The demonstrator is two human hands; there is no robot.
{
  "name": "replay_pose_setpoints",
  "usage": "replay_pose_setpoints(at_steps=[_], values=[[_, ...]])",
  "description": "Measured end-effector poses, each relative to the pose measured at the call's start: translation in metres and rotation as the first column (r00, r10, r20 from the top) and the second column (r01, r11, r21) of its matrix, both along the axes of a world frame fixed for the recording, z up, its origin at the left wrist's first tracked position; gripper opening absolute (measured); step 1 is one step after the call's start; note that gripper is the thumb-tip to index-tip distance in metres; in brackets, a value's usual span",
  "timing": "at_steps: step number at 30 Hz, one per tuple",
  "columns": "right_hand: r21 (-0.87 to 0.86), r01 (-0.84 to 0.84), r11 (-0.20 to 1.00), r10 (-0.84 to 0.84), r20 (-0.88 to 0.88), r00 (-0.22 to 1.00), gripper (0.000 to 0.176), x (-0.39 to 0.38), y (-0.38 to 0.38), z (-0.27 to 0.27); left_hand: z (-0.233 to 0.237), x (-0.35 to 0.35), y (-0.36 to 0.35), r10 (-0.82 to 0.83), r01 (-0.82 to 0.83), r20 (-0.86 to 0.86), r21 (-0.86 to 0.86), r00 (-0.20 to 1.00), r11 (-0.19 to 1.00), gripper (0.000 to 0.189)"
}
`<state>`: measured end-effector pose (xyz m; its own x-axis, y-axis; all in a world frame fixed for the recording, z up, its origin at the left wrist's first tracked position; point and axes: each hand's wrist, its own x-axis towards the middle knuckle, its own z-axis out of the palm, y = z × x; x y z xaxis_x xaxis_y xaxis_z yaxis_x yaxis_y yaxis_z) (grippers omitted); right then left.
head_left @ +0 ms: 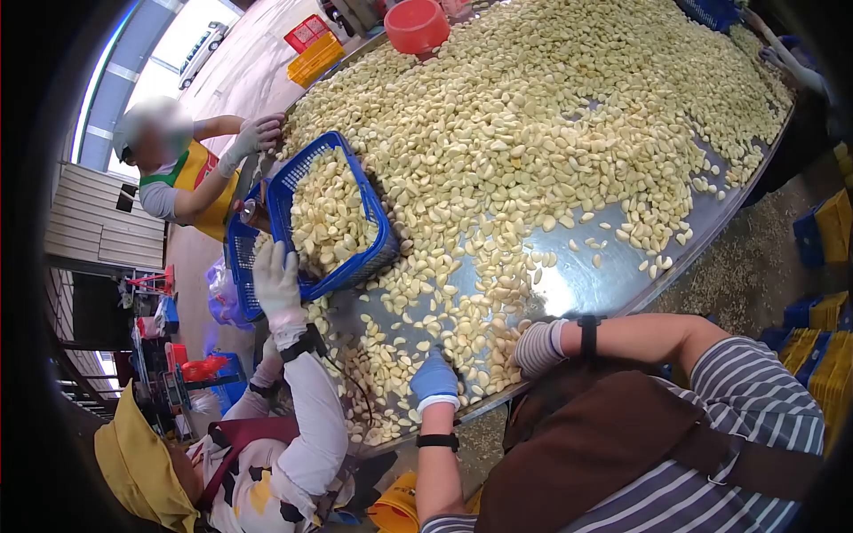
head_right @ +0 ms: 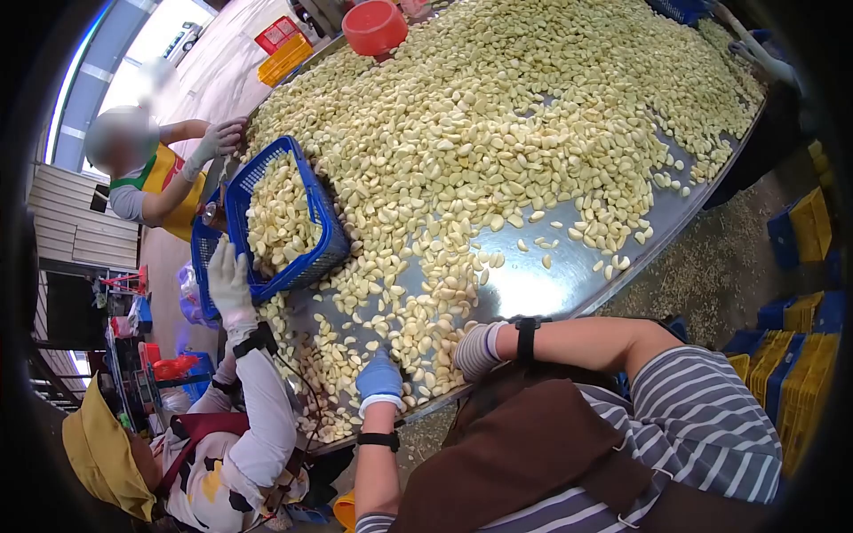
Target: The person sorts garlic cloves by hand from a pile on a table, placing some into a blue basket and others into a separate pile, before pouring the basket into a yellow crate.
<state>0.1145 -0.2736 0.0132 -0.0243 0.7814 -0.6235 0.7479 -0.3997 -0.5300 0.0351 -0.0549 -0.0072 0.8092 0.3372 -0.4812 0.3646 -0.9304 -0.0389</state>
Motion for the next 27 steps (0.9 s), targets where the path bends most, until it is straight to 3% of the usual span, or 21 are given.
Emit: replay_pose_setpoints(at_steps=[3, 5, 7, 8, 10, 12, 13, 15, 17, 18, 19, 20, 21, 23, 27], values=[[0.047, -0.013, 0.999, 0.015, -0.023, 1.000, 0.037, -0.002, -0.005, 0.007, 0.009, 0.005, 0.000, -0.010, 0.010, -0.029, -0.020, 1.000, 1.000, 0.024], [0.080, 0.156, 0.984, -0.135, -0.228, 0.964, 0.034, 0.003, -0.009, 0.009, 0.018, 0.010, -0.007, 0.023, -0.023, -0.010, -0.064, 1.000, 0.998, 0.024], [0.061, 0.170, 0.984, -0.157, -0.175, 0.972, 0.033, 0.015, -0.011, 0.012, 0.044, 0.012, -0.017, 0.169, -0.183, -0.099, -0.154, 0.981, 0.971, 0.024], [0.043, 0.190, 0.981, -0.184, -0.122, 0.975, 0.033, 0.022, -0.011, 0.012, 0.008, -0.001, -0.001, 0.035, -0.036, -0.029, -0.042, 0.999, 0.998, 0.026], [0.095, 0.254, 0.963, -0.251, -0.043, 0.967, 0.032, 0.032, -0.024, 0.004, -0.004, -0.003, 0.002, 0.058, -0.060, -0.113, -0.017, 0.992, 0.998, 0.031], [0.179, 0.294, 0.939, -0.284, -0.080, 0.956, 0.033, 0.042, -0.045, -0.008, -0.006, -0.004, 0.002, 0.102, -0.116, -0.218, -0.055, 0.971, 0.992, 0.033], [0.016, 0.258, 0.966, -0.257, -0.051, 0.965, 0.035, 0.047, -0.053, -0.007, -0.006, -0.008, 0.003, 0.111, -0.125, -0.218, -0.050, 0.970, 0.991, 0.033], [0.030, 0.202, 0.979, -0.200, -0.048, 0.979, 0.035, 0.053, -0.077, -0.032, -0.006, -0.019, 0.006, 0.161, -0.178, -0.169, -0.089, 0.972, 0.980, 0.032], [-0.151, 0.147, 0.977, -0.152, -0.018, 0.988, 0.028, 0.055, -0.089, -0.023, -0.008, -0.034, 0.013, 0.205, -0.216, -0.110, -0.097, 0.973, 0.972, 0.032], [-0.163, 0.109, 0.981, -0.118, -0.044, 0.992, 0.030, 0.055, -0.090, -0.014, -0.005, -0.039, 0.018, 0.285, -0.295, -0.079, -0.170, 0.955, 0.940, 0.035], [-0.174, 0.072, 0.982, -0.085, -0.071, 0.994, 0.032, 0.054, -0.090, -0.008, -0.003, -0.045, 0.024, 0.365, -0.367, -0.055, -0.243, 0.930, 0.898, 0.038], [-0.061, 0.105, 0.993, -0.115, -0.186, 0.976, 0.030, 0.050, -0.093, -0.016, -0.006, -0.052, 0.036, 0.434, -0.420, -0.006, -0.264, 0.901, 0.868, 0.036], [-0.064, 0.100, 0.993, -0.110, -0.194, 0.975, 0.030, 0.045, -0.088, -0.015, -0.035, -0.071, 0.063, 0.542, -0.472, 0.126, -0.358, 0.831, 0.806, 0.032], [-0.111, 0.086, 0.990, -0.094, -0.065, 0.993, 0.030, 0.038, -0.068, -0.003, -0.021, -0.085, 0.078, 0.719, -0.555, 0.249, -0.493, 0.649, 0.670, 0.027], [-0.203, -0.099, 0.974, 0.090, -0.055, 0.994, 0.030, 0.029, -0.026, 0.000, -0.008, -0.098, 0.081, 0.626, -0.504, 0.294, -0.395, 0.722, 0.768, 0.023]])
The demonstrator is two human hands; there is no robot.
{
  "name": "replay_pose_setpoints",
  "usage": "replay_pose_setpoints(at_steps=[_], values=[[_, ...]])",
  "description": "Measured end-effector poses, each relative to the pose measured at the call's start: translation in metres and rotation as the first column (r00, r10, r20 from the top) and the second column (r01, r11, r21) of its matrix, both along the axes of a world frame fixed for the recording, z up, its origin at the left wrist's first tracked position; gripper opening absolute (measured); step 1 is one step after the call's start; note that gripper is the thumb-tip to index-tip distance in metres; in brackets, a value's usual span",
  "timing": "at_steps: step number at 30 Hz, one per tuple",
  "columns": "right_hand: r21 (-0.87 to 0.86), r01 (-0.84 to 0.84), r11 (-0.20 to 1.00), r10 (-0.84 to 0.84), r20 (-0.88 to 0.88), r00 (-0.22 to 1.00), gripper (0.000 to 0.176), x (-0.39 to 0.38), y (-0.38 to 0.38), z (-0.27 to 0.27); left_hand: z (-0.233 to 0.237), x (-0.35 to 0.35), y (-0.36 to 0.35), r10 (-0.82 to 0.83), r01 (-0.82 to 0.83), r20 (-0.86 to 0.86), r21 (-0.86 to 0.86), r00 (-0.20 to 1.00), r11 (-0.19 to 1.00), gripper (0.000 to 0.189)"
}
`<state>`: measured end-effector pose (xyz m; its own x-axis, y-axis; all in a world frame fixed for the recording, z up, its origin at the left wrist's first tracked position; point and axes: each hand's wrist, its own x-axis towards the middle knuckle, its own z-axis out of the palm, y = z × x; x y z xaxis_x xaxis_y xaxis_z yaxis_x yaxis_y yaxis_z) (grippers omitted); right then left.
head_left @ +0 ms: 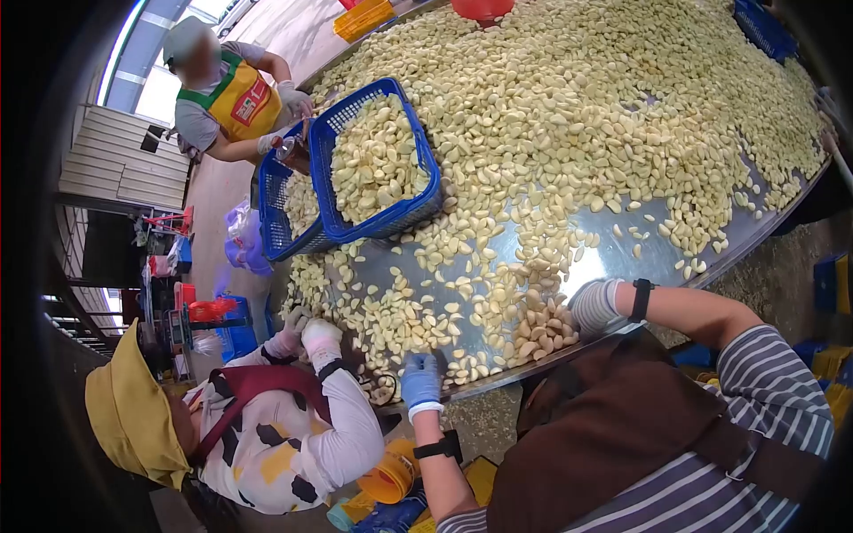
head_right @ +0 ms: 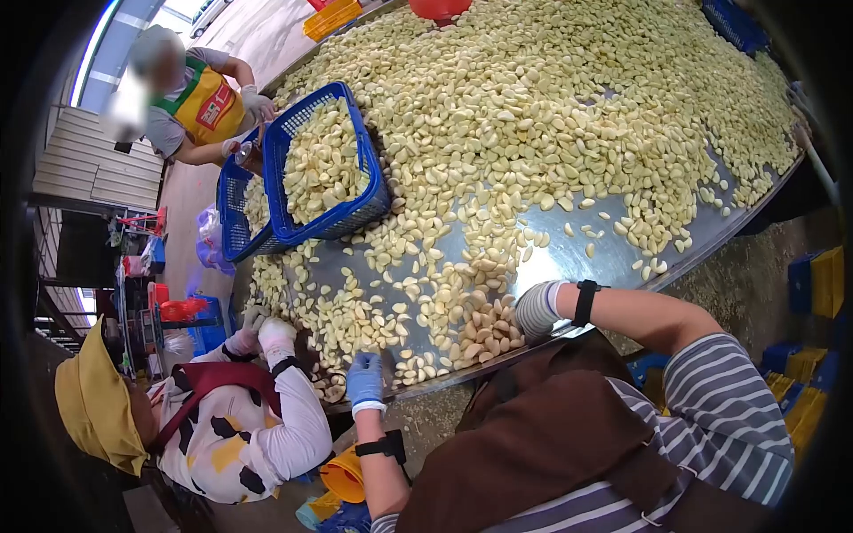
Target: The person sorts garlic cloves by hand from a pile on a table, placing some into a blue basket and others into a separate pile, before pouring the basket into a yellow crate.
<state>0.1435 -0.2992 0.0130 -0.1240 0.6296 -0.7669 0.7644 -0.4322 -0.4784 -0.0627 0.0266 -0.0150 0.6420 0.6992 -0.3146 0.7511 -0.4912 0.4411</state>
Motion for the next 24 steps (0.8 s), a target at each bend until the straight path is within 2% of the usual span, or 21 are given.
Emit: replay_pose_setpoints(at_steps=[1, 2, 3, 4, 5, 6, 7, 9, 10, 12, 14, 16, 18, 20, 21, 23, 24], values=[[-0.092, -0.099, 0.991, 0.101, 0.018, 0.995, 0.032, -0.003, 0.011, -0.010, 0.018, 0.010, -0.019, -0.033, 0.033, -0.008, -0.019, 0.999, 0.999, 0.023], [-0.088, -0.104, 0.991, 0.106, 0.020, 0.994, 0.032, -0.007, 0.019, -0.025, 0.027, 0.018, -0.032, -0.069, 0.068, -0.015, -0.038, 0.998, 0.997, 0.022], [-0.027, -0.184, 0.983, 0.185, 0.019, 0.983, 0.033, -0.012, 0.024, -0.041, 0.016, 0.022, -0.031, -0.137, 0.137, -0.024, 0.036, 0.990, 0.990, 0.022], [0.031, -0.262, 0.965, 0.262, 0.023, 0.965, 0.034, -0.012, 0.032, -0.026, 0.044, 0.042, -0.049, 0.000, -0.014, -0.092, -0.152, 0.996, 0.988, 0.025], [-0.074, -0.210, 0.975, 0.212, 0.008, 0.977, 0.035, -0.012, 0.039, -0.010, 0.028, 0.046, -0.045, -0.133, 0.132, -0.061, -0.018, 0.989, 0.991, 0.024], [-0.078, -0.212, 0.974, 0.214, 0.012, 0.977, 0.035, -0.013, 0.049, -0.004, 0.013, 0.051, -0.040, -0.267, 0.270, -0.046, 0.118, 0.963, 0.955, 0.024], [-0.073, -0.198, 0.978, 0.197, -0.016, 0.980, 0.035, -0.016, 0.055, 0.000, 0.018, 0.064, -0.043, -0.265, 0.268, -0.041, 0.116, 0.963, 0.957, 0.024], [-0.010, -0.146, 0.989, 0.145, -0.082, 0.986, 0.034, -0.022, 0.064, 0.006, 0.025, 0.091, -0.047, -0.435, 0.493, -0.301, 0.147, 0.848, 0.858, 0.027], [-0.014, -0.147, 0.989, 0.146, -0.078, 0.986, 0.034, -0.026, 0.068, 0.002, 0.020, 0.096, -0.045, -0.436, 0.491, -0.295, 0.147, 0.850, 0.859, 0.027], [0.064, -0.142, 0.988, 0.144, -0.042, 0.989, 0.033, -0.034, 0.075, -0.008, 0.010, 0.108, -0.039, -0.544, 0.628, -0.355, 0.185, 0.760, 0.756, 0.028], [0.089, -0.108, 0.990, 0.110, -0.020, 0.994, 0.033, -0.035, 0.069, -0.010, 0.006, 0.112, -0.039, -0.576, 0.653, -0.348, 0.167, 0.740, 0.738, 0.028], [0.098, 0.015, 0.995, -0.008, -0.070, 0.998, 0.033, -0.033, 0.063, 0.000, 0.002, 0.111, -0.041, -0.534, 0.634, -0.407, 0.162, 0.741, 0.756, 0.027], [0.118, 0.075, 0.990, -0.062, -0.108, 0.992, 0.033, -0.031, 0.056, -0.006, -0.001, 0.104, -0.038, -0.531, 0.624, -0.390, 0.165, 0.752, 0.764, 0.027], [0.145, 0.178, 0.973, -0.150, -0.185, 0.971, 0.034, -0.033, 0.050, -0.014, -0.007, 0.097, -0.034, -0.551, 0.601, -0.261, 0.182, 0.792, 0.778, 0.027], [0.142, 0.181, 0.973, -0.153, -0.188, 0.970, 0.034, -0.034, 0.051, -0.014, -0.003, 0.101, -0.035, -0.540, 0.601, -0.312, 0.148, 0.782, 0.785, 0.028], [0.122, 0.041, 0.992, -0.030, -0.089, 0.996, 0.032, -0.034, 0.063, -0.012, -0.005, 0.104, -0.034, -0.544, 0.608, -0.315, 0.154, 0.777, 0.779, 0.028], [0.122, 0.040, 0.992, -0.029, -0.091, 0.995, 0.032, -0.033, 0.072, -0.018, -0.007, 0.104, -0.033, -0.547, 0.613, -0.319, 0.161, 0.774, 0.773, 0.028]])
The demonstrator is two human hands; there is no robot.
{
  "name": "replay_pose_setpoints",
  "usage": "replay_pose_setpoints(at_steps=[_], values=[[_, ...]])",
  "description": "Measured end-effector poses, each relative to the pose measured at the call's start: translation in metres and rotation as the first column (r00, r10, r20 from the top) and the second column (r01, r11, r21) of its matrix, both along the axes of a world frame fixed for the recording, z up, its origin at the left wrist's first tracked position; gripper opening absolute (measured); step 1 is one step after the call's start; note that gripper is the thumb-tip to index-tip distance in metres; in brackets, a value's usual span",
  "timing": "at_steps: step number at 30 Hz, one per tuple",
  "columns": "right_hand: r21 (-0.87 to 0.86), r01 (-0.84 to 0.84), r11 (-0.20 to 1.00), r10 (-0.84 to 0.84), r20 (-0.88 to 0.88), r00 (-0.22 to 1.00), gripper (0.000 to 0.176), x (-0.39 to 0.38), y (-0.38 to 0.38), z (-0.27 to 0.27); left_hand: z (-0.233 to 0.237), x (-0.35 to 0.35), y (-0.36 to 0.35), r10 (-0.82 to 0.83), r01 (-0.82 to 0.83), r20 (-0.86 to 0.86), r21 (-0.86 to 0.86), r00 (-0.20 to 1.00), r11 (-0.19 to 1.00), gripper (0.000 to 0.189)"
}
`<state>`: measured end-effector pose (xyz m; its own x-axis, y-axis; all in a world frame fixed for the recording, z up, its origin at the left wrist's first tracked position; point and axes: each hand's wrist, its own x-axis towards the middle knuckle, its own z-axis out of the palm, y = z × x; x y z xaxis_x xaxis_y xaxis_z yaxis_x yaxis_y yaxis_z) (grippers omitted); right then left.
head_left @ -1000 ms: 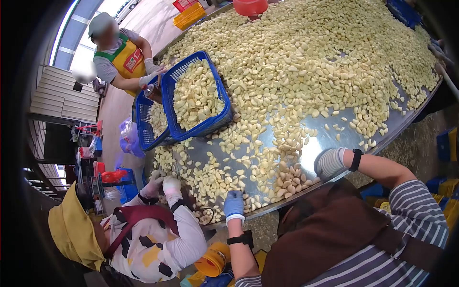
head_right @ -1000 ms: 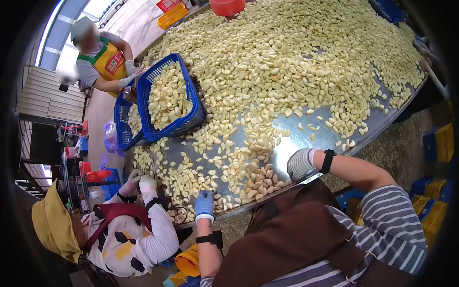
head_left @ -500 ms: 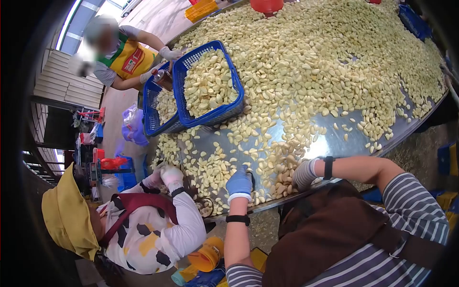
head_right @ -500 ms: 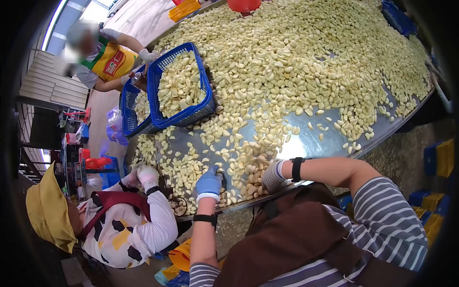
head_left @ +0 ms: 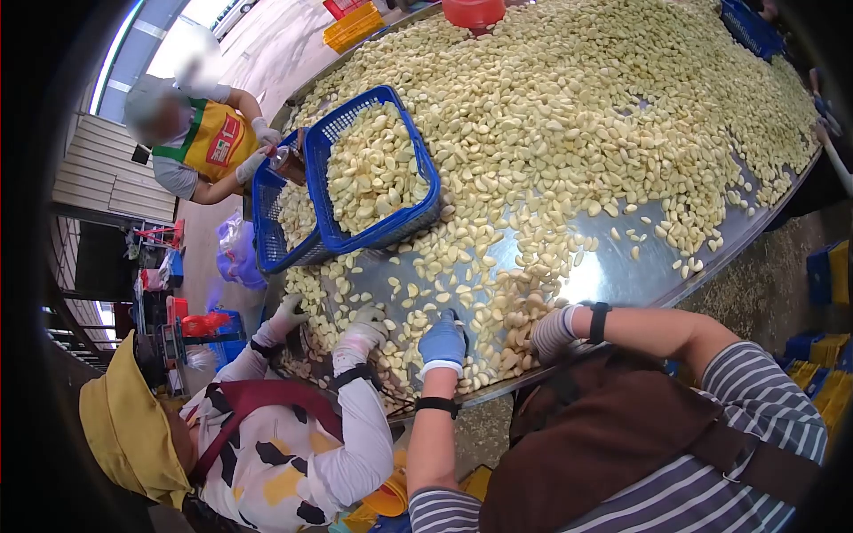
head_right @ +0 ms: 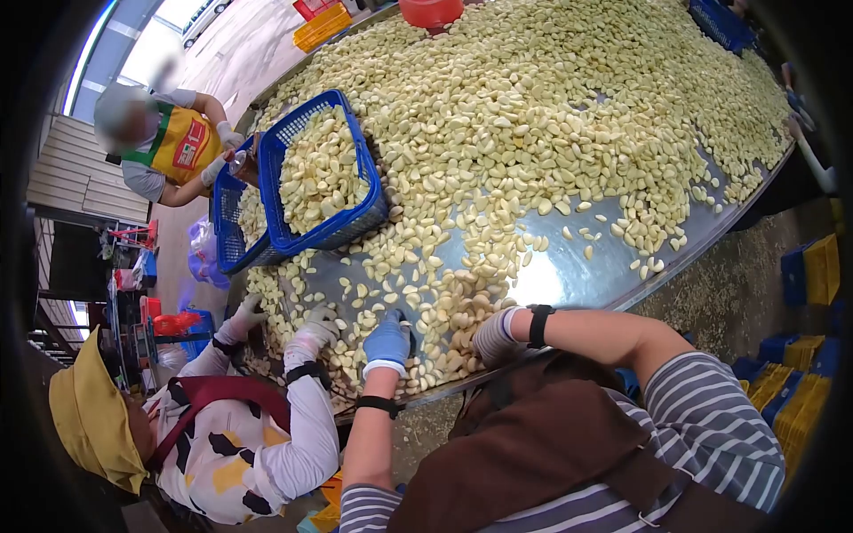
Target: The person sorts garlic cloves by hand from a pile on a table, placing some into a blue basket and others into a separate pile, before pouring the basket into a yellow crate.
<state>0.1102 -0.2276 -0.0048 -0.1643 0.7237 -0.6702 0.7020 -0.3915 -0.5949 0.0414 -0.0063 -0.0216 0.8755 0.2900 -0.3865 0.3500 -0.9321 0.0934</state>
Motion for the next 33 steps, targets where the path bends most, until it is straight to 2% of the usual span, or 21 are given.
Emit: replay_pose_setpoints(at_steps=[2, 3, 4, 5, 6, 7, 8, 10, 11, 12, 13, 14, 16, 17, 24, 25, 26, 28, 30, 31, 33], values=[[-0.238, 0.011, 0.971, -0.034, -0.091, 0.995, 0.029, 0.003, 0.023, -0.018, -0.004, 0.003, 0.006, 0.039, -0.038, 0.007, -0.028, 0.999, 0.999, 0.027], [-0.306, 0.127, 0.944, -0.171, -0.121, 0.978, 0.027, 0.011, 0.033, -0.017, -0.007, 0.003, 0.010, 0.077, -0.076, 0.019, -0.056, 0.997, 0.996, 0.027], [-0.127, 0.194, 0.973, -0.207, -0.102, 0.973, 0.028, 0.021, 0.037, -0.032, -0.011, -0.001, 0.018, 0.085, -0.083, 0.018, -0.056, 0.996, 0.995, 0.027], [0.278, 0.250, 0.927, -0.278, 0.064, 0.958, 0.027, 0.026, 0.042, -0.047, -0.015, -0.007, 0.029, 0.240, -0.219, 0.082, -0.207, 0.967, 0.954, 0.026], [0.403, 0.448, 0.798, -0.491, 0.004, 0.871, 0.027, 0.038, 0.041, -0.016, -0.017, -0.013, 0.039, 0.395, -0.330, 0.125, -0.358, 0.910, 0.873, 0.024], [0.496, 0.566, 0.659, -0.637, -0.033, 0.770, 0.024, 0.044, 0.050, -0.037, -0.004, -0.020, 0.041, 0.695, -0.414, 0.024, -0.789, 0.718, 0.455, 0.015], [0.494, 0.564, 0.662, -0.631, -0.039, 0.775, 0.024, 0.045, 0.054, -0.031, 0.040, -0.023, 0.035, 0.777, -0.437, -0.153, -0.883, 0.611, 0.169, 0.009], [0.694, 0.408, 0.593, -0.633, 0.089, 0.769, 0.019, 0.042, 0.068, -0.007, 0.038, -0.055, 0.054, 0.842, -0.331, -0.273, -0.936, 0.465, -0.121, 0.009], [0.718, 0.303, 0.627, -0.553, 0.136, 0.822, 0.016, 0.033, 0.081, -0.005, 0.036, -0.070, 0.055, 0.845, -0.334, -0.273, -0.935, 0.459, -0.121, 0.009], [0.721, 0.298, 0.626, -0.548, 0.135, 0.825, 0.016, 0.019, 0.093, -0.002, 0.037, -0.081, 0.055, 0.793, -0.253, -0.364, -0.929, 0.489, -0.270, 0.008], [0.745, 0.105, 0.659, -0.396, 0.224, 0.891, 0.015, 0.002, 0.103, 0.001, 0.038, -0.089, 0.054, 0.726, -0.174, -0.439, -0.894, 0.529, -0.414, 0.008], [0.749, -0.091, 0.657, -0.237, 0.319, 0.918, 0.014, -0.015, 0.110, 0.003, 0.040, -0.094, 0.049, 0.730, -0.171, -0.433, -0.897, 0.528, -0.409, 0.008], [0.775, -0.144, 0.616, -0.228, 0.350, 0.909, 0.012, -0.041, 0.119, -0.001, 0.045, -0.103, 0.034, 0.675, 0.029, -0.522, -0.780, 0.522, -0.625, 0.011], [0.666, -0.216, 0.715, -0.135, 0.434, 0.891, 0.013, -0.054, 0.130, -0.032, 0.052, -0.103, 0.030, 0.644, 0.064, -0.518, -0.750, 0.563, -0.659, 0.014], [0.628, -0.073, 0.775, -0.213, 0.367, 0.905, 0.017, -0.059, 0.121, -0.032, 0.065, -0.107, 0.018, 0.624, 0.152, -0.413, -0.742, 0.663, -0.653, 0.015], [0.528, -0.107, 0.842, -0.156, 0.427, 0.891, 0.017, -0.042, 0.107, 0.016, 0.065, -0.105, 0.017, 0.620, 0.149, -0.413, -0.741, 0.667, -0.654, 0.015], [0.527, -0.100, 0.844, -0.161, 0.428, 0.889, 0.017, -0.031, 0.107, 0.009, 0.065, -0.103, 0.015, 0.616, 0.153, -0.400, -0.743, 0.678, -0.651, 0.016], [0.531, 0.329, 0.781, -0.370, -0.032, 0.928, 0.024, -0.011, 0.106, -0.005, 0.065, -0.096, 0.011, 0.604, 0.151, -0.390, -0.742, 0.695, -0.653, 0.018], [0.399, 0.694, 0.599, -0.661, -0.242, 0.710, 0.031, 0.009, 0.095, -0.001, 0.066, -0.088, 0.003, 0.637, 0.126, -0.457, -0.744, 0.621, -0.656, 0.022], [0.418, 0.796, 0.438, -0.725, -0.360, 0.588, 0.031, 0.017, 0.089, -0.015, 0.051, -0.089, 0.006, 0.612, 0.134, -0.474, -0.712, 0.633, -0.690, 0.028], [0.430, 0.786, 0.444, -0.705, -0.373, 0.603, 0.031, 0.027, 0.079, 0.019, 0.053, -0.069, -0.009, 0.616, 0.090, -0.536, -0.709, 0.577, -0.700, 0.030]])
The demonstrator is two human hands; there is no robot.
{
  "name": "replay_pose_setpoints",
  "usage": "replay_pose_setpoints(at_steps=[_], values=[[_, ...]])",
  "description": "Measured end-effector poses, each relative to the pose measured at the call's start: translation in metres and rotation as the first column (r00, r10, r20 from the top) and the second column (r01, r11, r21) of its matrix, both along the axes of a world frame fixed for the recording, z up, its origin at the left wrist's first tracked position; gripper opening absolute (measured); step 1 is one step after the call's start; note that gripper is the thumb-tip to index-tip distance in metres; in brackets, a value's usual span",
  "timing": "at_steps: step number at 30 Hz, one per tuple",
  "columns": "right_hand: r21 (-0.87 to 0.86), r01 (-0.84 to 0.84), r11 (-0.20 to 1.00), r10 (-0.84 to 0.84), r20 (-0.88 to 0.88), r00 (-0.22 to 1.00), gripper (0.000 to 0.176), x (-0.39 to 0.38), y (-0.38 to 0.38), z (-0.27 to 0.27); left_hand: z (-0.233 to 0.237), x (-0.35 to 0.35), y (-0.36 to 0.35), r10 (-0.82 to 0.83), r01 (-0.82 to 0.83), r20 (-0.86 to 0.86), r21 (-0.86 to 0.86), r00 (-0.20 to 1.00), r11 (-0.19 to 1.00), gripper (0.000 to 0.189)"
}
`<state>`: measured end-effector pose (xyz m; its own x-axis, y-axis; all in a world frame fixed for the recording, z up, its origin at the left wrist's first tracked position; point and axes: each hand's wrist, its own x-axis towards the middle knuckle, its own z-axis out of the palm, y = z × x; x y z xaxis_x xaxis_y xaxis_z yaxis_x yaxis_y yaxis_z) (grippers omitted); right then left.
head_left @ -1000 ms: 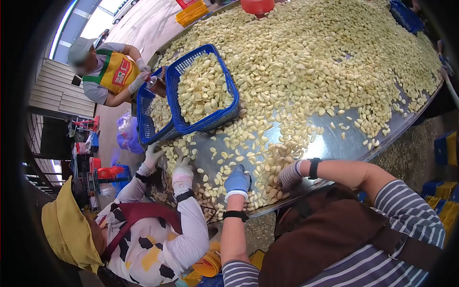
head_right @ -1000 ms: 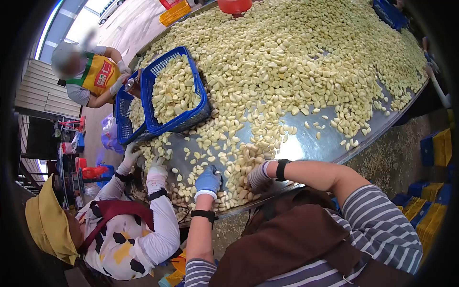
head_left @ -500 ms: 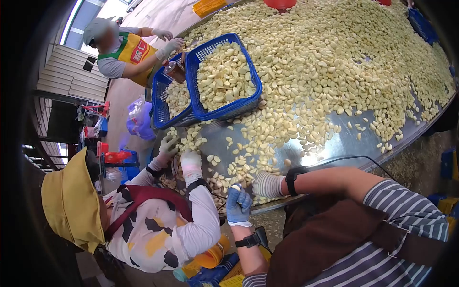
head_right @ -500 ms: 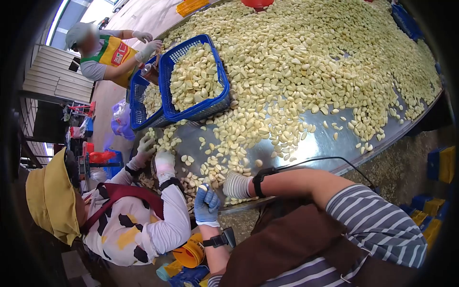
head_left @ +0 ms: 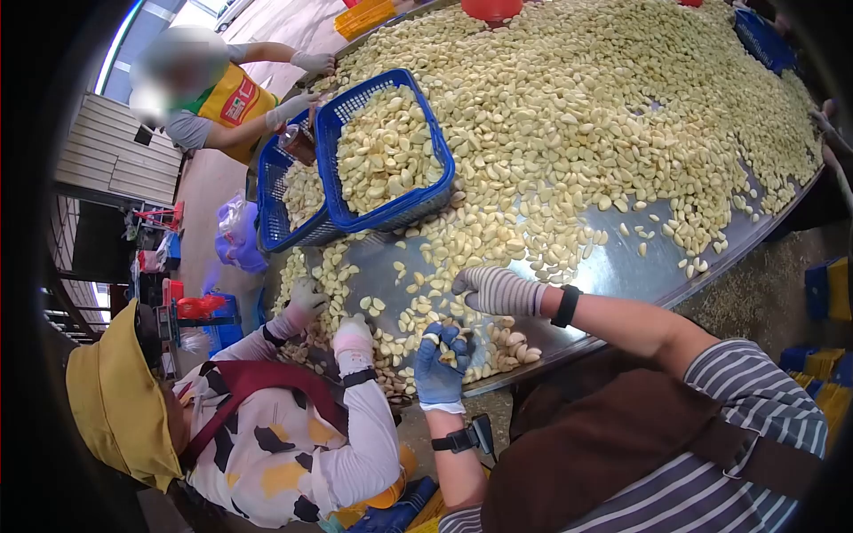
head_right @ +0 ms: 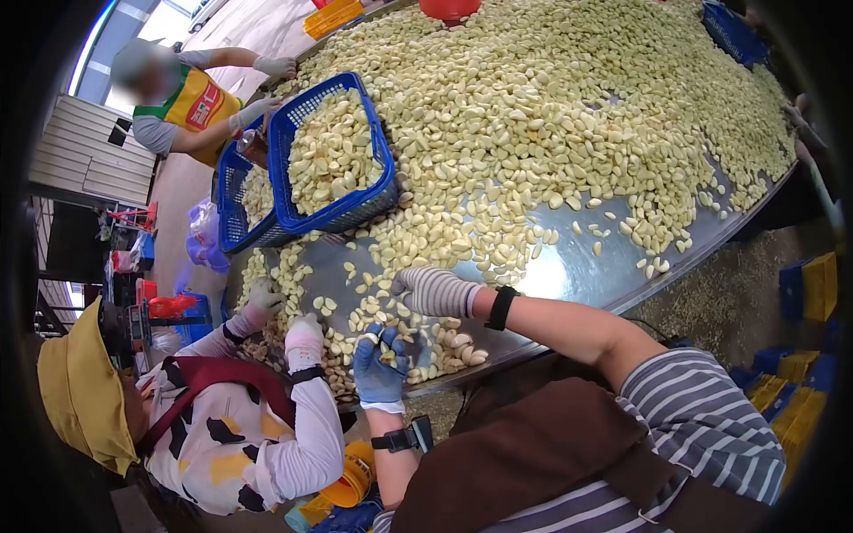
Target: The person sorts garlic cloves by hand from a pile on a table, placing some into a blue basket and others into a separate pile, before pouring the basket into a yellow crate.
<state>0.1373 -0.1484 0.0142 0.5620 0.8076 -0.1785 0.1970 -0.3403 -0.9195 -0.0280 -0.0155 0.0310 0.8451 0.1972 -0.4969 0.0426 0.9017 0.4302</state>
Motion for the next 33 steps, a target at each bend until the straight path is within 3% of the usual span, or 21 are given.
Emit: replay_pose_setpoints(at_steps=[2, 5, 7, 8, 9, 11, 13, 14, 15, 17, 18, 19, 21, 22, 23, 24, 25, 26, 28, 30, 33], values=[[0.136, -0.097, 0.986, 0.094, 0.024, 0.995, 0.031, -0.002, -0.006, 0.039, -0.007, 0.013, -0.008, 0.022, -0.022, -0.083, 0.001, 0.996, 1.000, 0.033], [0.277, -0.146, 0.950, 0.098, 0.179, 0.979, 0.029, 0.000, -0.010, 0.037, -0.042, 0.025, -0.006, 0.076, -0.082, -0.034, -0.271, 0.997, 0.959, 0.031], [0.035, 0.033, 0.999, -0.044, 0.405, 0.913, 0.024, 0.017, -0.023, 0.016, -0.035, 0.029, -0.007, 0.047, -0.060, -0.046, -0.325, 0.998, 0.944, 0.028], [-0.246, -0.063, 0.967, 0.184, 0.509, 0.841, 0.018, 0.020, -0.031, 0.010, -0.036, 0.026, -0.005, 0.030, -0.024, 0.012, -0.360, 0.999, 0.933, 0.027], [-0.244, -0.059, 0.968, 0.179, 0.506, 0.844, 0.018, 0.016, -0.036, 0.006, -0.037, 0.022, -0.004, 0.013, 0.014, 0.064, -0.395, 0.998, 0.919, 0.026], [-0.348, -0.320, 0.881, 0.467, 0.527, 0.710, 0.017, -0.004, -0.046, -0.001, -0.040, 0.014, -0.006, -0.029, 0.056, 0.082, -0.355, 0.996, 0.933, 0.024], [-0.381, -0.350, 0.856, 0.513, 0.529, 0.676, 0.016, -0.019, -0.045, -0.025, -0.028, 0.012, -0.013, -0.150, 0.144, -0.138, -0.055, 0.979, 0.988, 0.023], [-0.398, -0.351, 0.848, 0.526, 0.543, 0.655, 0.016, -0.022, -0.044, -0.039, -0.019, 0.015, -0.024, -0.222, 0.302, -0.304, 0.249, 0.926, 0.920, 0.020], [-0.414, -0.352, 0.839, 0.540, 0.555, 0.633, 0.016, -0.022, -0.043, -0.040, -0.006, 0.020, -0.033, -0.340, 0.525, -0.433, 0.442, 0.835, 0.727, 0.016], [-0.382, -0.341, 0.859, 0.505, 0.521, 0.689, 0.018, -0.015, -0.043, -0.044, -0.023, 0.017, -0.036, -0.463, 0.842, -0.708, 0.386, 0.532, 0.377, 0.018], [-0.363, -0.299, 0.883, 0.441, 0.421, 0.792, 0.021, -0.009, -0.046, -0.039, -0.073, 0.001, -0.026, -0.350, 0.782, -0.735, 0.624, 0.581, -0.012, 0.018], [-0.350, -0.252, 0.902, 0.367, 0.314, 0.876, 0.024, -0.002, -0.048, -0.036, -0.072, -0.005, -0.022, -0.346, 0.781, -0.736, 0.624, 0.582, -0.012, 0.018], [-0.257, -0.213, 0.943, 0.277, 0.246, 0.929, 0.029, 0.011, -0.054, -0.054, -0.070, -0.008, -0.009, -0.039, 0.683, -0.690, 0.705, 0.723, 0.189, 0.016], [-0.080, -0.148, 0.986, 0.156, 0.100, 0.983, 0.030, 0.015, -0.060, -0.066, -0.035, -0.001, -0.018, -0.019, 0.667, -0.723, 0.626, 0.690, 0.405, 0.014], [0.084, -0.050, 0.995, 0.056, -0.068, 0.996, 0.031, 0.016, -0.065, -0.072, -0.036, -0.004, -0.015, -0.052, 0.694, -0.703, 0.683, 0.709, 0.225, 0.018], [0.015, 0.010, 1.000, -0.005, -0.342, 0.940, 0.033, 0.016, -0.067, -0.067, -0.037, -0.005, -0.018, -0.103, 0.735, -0.733, 0.677, 0.673, -0.018, 0.024], [0.017, 0.004, 1.000, 0.002, -0.338, 0.941, 0.033, 0.017, -0.070, -0.062, -0.038, -0.005, -0.022, -0.137, 0.722, -0.765, 0.640, 0.629, -0.264, 0.030], [0.046, 0.061, 0.997, -0.030, -0.500, 0.866, 0.034, 0.016, -0.075, -0.049, -0.033, 0.000, -0.031, -0.132, 0.721, -0.765, 0.640, 0.631, -0.266, 0.030], [0.065, 0.130, 0.989, -0.057, -0.648, 0.759, 0.035, 0.014, -0.081, -0.045, -0.023, 0.011, -0.052, -0.046, 0.708, -0.891, 0.388, 0.451, -0.590, 0.031], [0.220, 0.180, 0.959, 0.053, -0.760, 0.647, 0.036, 0.015, -0.088, -0.048, -0.027, 0.017, -0.056, -0.001, 0.698, -0.908, 0.322, 0.418, -0.639, 0.029], [0.390, 0.185, 0.902, 0.153, -0.690, 0.708, 0.034, 0.016, -0.099, -0.047, -0.024, 0.023, -0.065, 0.094, 0.702, -0.931, 0.198, 0.354, -0.684, 0.025]])
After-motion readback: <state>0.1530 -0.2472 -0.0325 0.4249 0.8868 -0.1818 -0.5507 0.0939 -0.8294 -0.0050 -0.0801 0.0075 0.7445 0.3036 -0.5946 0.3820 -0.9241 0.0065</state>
